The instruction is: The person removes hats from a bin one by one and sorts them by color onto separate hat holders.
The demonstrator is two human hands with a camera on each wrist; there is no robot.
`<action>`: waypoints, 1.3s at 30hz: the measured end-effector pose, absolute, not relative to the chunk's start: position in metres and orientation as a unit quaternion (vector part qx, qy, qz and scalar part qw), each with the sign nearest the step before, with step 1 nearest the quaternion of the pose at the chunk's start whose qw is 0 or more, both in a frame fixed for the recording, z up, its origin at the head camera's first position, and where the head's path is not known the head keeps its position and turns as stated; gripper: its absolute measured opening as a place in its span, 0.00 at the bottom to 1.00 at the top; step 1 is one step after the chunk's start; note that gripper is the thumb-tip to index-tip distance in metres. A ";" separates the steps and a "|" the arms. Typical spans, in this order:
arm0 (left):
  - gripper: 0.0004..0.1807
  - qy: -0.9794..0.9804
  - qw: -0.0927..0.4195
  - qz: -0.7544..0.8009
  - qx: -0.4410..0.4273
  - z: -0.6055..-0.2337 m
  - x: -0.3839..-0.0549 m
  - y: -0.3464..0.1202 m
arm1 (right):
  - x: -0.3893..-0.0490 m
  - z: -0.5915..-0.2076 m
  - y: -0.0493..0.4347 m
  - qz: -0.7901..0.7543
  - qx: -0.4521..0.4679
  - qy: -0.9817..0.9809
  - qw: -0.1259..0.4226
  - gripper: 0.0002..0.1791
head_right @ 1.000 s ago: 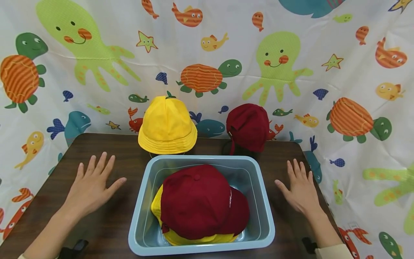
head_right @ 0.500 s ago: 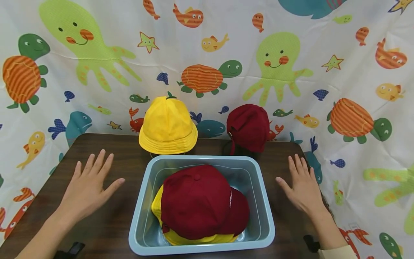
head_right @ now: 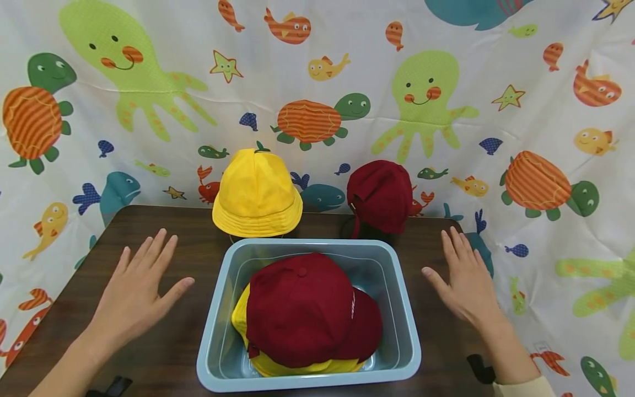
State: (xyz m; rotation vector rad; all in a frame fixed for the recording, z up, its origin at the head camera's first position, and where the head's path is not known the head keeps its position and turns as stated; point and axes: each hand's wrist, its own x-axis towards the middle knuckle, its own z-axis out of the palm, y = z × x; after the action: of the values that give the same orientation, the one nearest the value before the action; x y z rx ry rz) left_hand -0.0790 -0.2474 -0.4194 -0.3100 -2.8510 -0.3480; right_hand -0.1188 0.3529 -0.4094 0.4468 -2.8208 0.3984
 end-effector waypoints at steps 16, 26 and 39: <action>0.46 -0.949 0.213 -0.164 -0.167 -0.410 -0.065 -0.226 | -0.118 -0.381 0.337 0.139 0.204 -0.955 0.164 0.47; 0.42 -0.918 0.274 -0.201 -0.205 -0.413 -0.061 -0.219 | -0.118 -0.367 0.326 0.136 0.213 -0.955 0.158 0.48; 0.42 -0.897 0.295 -0.228 -0.236 -0.414 -0.057 -0.209 | -0.123 -0.349 0.303 0.118 0.269 -0.941 0.170 0.48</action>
State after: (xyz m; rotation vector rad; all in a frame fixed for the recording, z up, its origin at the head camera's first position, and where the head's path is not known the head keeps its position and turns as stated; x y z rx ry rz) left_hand -0.0567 -0.2089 -0.4138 -0.6280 -2.3876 -0.6078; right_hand -0.1227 0.3026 -0.3493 0.7650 -2.6731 0.3367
